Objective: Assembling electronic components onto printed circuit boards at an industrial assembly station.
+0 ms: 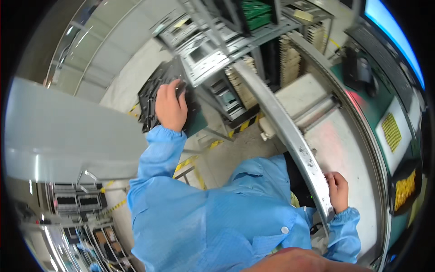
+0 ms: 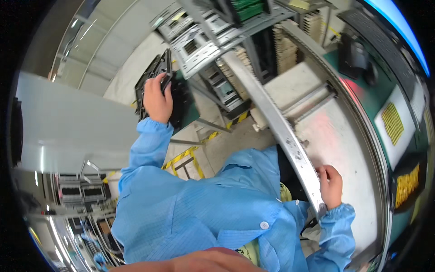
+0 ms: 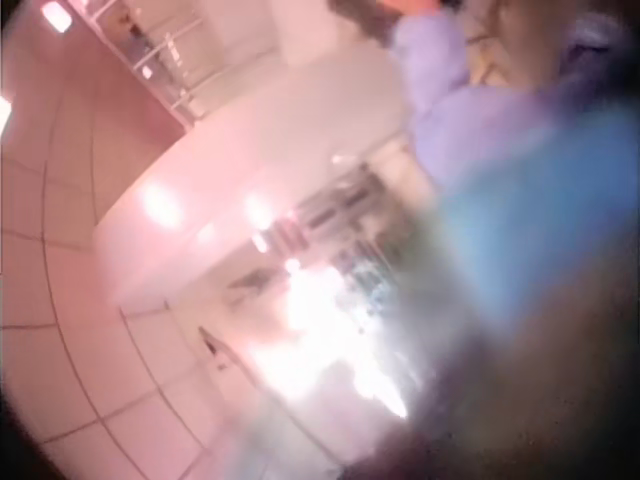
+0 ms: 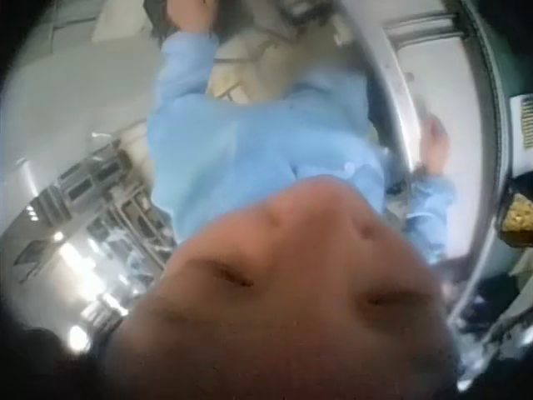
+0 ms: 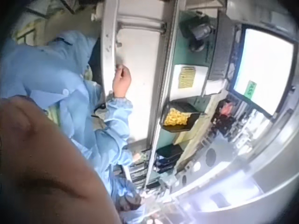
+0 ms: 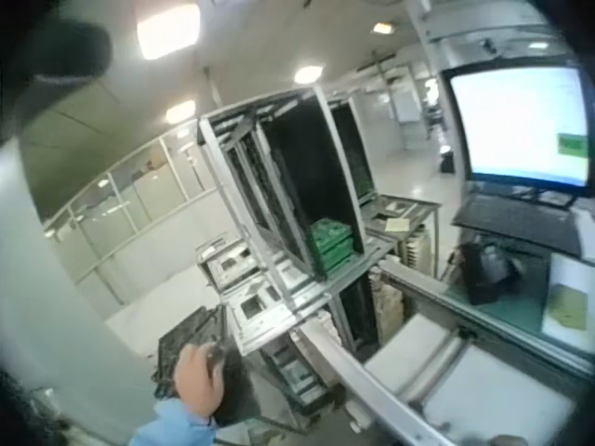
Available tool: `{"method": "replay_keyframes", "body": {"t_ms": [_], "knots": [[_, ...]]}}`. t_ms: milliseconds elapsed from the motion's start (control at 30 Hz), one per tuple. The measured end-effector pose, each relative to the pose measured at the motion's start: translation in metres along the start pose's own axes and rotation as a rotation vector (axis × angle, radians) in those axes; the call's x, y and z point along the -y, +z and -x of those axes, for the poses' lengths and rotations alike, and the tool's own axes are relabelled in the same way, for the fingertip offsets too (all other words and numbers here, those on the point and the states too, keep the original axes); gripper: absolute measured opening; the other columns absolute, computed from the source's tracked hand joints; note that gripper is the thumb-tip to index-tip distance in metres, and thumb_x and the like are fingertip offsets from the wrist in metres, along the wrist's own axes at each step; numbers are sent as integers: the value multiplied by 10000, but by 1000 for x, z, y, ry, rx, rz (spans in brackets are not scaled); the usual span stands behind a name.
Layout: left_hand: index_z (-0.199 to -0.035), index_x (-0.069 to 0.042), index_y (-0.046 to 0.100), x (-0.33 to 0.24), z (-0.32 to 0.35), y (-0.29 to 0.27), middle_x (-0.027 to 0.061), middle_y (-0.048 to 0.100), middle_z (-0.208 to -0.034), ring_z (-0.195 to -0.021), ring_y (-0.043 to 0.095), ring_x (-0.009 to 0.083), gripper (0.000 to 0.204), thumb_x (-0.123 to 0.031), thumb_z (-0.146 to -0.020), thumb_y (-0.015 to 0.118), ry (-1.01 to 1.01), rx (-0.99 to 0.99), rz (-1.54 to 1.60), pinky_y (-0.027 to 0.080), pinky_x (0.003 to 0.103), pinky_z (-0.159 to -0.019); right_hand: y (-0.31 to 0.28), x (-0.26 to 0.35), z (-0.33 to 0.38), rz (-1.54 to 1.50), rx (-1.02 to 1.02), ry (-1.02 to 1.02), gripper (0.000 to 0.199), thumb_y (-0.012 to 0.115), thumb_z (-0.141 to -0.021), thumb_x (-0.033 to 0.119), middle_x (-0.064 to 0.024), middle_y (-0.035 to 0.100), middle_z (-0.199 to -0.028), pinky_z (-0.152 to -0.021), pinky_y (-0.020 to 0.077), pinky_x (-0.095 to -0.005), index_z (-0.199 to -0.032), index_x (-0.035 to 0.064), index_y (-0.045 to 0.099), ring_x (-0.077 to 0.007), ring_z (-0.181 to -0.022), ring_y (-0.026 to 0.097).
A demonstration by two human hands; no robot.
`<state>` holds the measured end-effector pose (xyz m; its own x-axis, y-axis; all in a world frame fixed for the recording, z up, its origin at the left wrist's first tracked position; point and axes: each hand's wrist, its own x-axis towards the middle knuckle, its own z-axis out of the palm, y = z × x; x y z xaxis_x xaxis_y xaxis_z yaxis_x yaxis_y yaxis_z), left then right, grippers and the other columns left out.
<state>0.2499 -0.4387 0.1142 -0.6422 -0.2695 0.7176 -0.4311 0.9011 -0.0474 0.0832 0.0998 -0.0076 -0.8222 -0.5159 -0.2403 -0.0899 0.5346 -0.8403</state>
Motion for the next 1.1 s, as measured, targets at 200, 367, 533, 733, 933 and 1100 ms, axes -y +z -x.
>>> {"method": "replay_keyframes", "body": {"t_ms": [200,367,533,733,933,1100], "knots": [[-1390,-190,693,-129,-30,-1,10,518,-816,-708,531,184,650,-87,-748,686,655,207,471,421,330,-609,-2,22,-8,8,-27,-72,314,574,-1068,226,-100,717,-1006,-821,530,-310,-1243,-23,648,-163,-901,661],[-1349,-234,715,-267,-26,56,-36,422,-826,-710,472,121,624,-190,-727,678,1149,-207,731,417,274,-641,-14,22,-18,-593,22,-82,548,475,-1112,334,-105,662,-1245,-936,511,-334,-1544,5,405,-175,-1038,649],[-1402,-239,660,-363,16,69,-30,460,-831,-727,510,128,585,-193,-819,658,1158,-76,909,415,284,-652,-30,29,-9,-803,-226,21,558,520,-1097,343,-79,672,-1204,-881,534,-292,-1533,12,408,-121,-1025,650],[-1417,-117,624,-341,-2,73,78,654,-1084,-967,607,309,721,-450,-801,795,935,459,1196,437,445,-903,-23,6,-12,-769,-281,228,482,621,-1057,237,-34,697,-916,-634,550,-278,-1457,34,446,-99,-772,661],[-1492,-68,512,-293,-23,158,100,727,-952,-949,653,319,545,-311,-1012,601,457,402,705,388,456,-1001,-17,11,-13,-723,-278,273,470,592,-1071,210,-53,703,-904,-645,564,-285,-1473,36,425,-124,-776,677],[-1495,-48,501,-292,-20,168,95,728,-790,-843,676,290,465,-248,-1076,472,435,690,668,379,434,-1017,-15,11,-16,-695,-258,234,511,624,-1054,209,-103,710,-885,-628,563,-310,-1467,-2,409,-164,-764,687]]}}
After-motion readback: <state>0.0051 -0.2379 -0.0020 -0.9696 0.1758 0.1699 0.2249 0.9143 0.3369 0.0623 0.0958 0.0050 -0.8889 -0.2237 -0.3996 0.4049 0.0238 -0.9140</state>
